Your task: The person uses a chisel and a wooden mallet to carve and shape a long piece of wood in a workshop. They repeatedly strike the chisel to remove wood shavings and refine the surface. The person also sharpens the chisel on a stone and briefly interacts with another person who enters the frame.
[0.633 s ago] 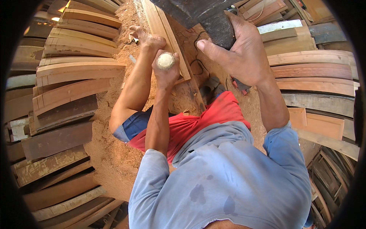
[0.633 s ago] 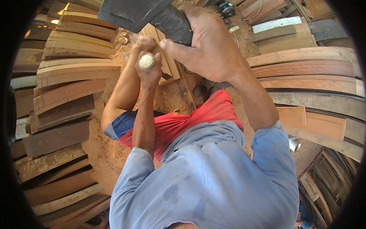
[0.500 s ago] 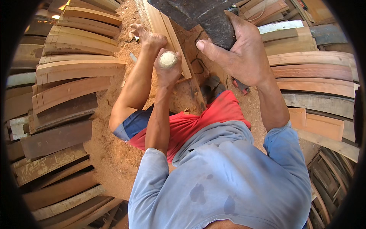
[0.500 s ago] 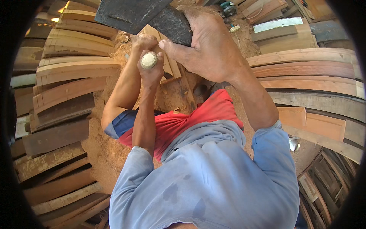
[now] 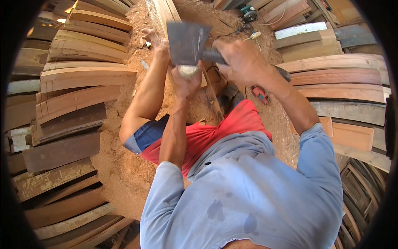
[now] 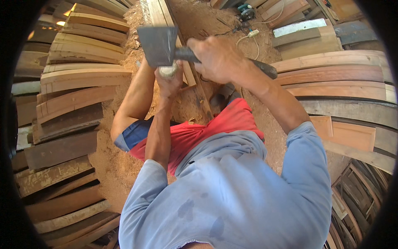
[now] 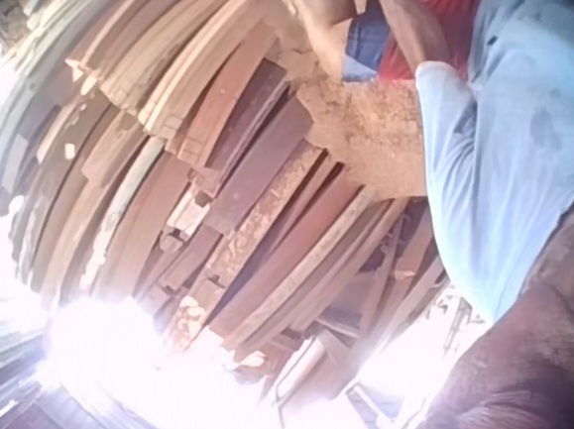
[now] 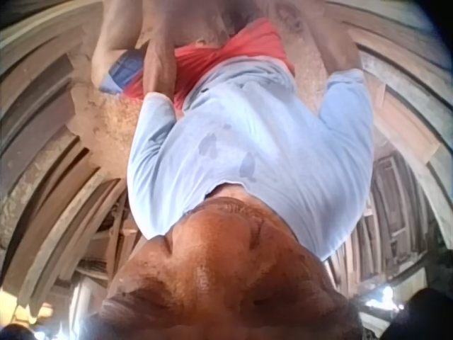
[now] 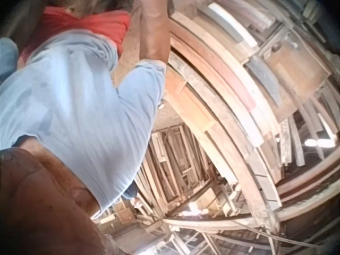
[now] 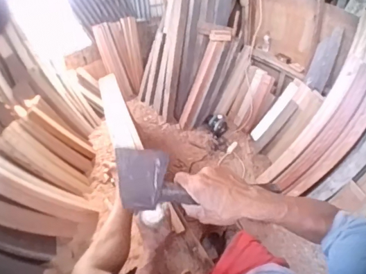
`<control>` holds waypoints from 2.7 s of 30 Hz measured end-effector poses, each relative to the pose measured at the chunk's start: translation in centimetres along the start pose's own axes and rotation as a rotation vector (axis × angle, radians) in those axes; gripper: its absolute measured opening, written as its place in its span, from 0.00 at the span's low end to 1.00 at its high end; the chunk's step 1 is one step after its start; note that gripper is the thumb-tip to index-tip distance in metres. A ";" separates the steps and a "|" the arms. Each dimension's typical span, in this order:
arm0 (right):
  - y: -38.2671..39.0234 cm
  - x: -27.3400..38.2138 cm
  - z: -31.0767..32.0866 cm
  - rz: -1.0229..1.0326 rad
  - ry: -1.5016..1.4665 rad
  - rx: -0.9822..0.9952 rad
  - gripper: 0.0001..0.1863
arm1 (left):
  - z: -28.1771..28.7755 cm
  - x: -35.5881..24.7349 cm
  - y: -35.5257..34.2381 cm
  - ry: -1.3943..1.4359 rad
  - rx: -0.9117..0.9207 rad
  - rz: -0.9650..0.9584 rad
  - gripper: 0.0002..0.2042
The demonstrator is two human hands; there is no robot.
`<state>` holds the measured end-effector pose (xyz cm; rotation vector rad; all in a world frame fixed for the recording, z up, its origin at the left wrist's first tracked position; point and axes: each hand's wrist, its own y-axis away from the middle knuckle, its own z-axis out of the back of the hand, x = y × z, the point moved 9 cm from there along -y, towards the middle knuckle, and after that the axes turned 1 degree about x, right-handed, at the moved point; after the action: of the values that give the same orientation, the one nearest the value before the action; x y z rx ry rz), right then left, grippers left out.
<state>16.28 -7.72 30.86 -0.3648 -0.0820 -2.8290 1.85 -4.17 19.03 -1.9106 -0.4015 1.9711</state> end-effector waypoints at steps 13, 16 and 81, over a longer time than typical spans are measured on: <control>-0.3 -2.1 -3.7 -0.080 0.048 0.146 0.17 | -0.5 1.0 1.5 -0.117 0.099 -0.057 0.09; 1.2 -2.3 -3.0 -0.115 -0.242 0.039 0.17 | -0.4 0.3 0.2 -0.020 0.061 -0.017 0.07; -0.2 0.2 -4.2 -0.071 -0.296 -0.020 0.18 | 2.6 4.7 0.3 -0.109 0.093 0.085 0.13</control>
<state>15.02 -8.02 26.81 -0.7974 -0.1300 -2.8250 -0.81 -2.27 14.81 -1.7961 -0.2566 2.1168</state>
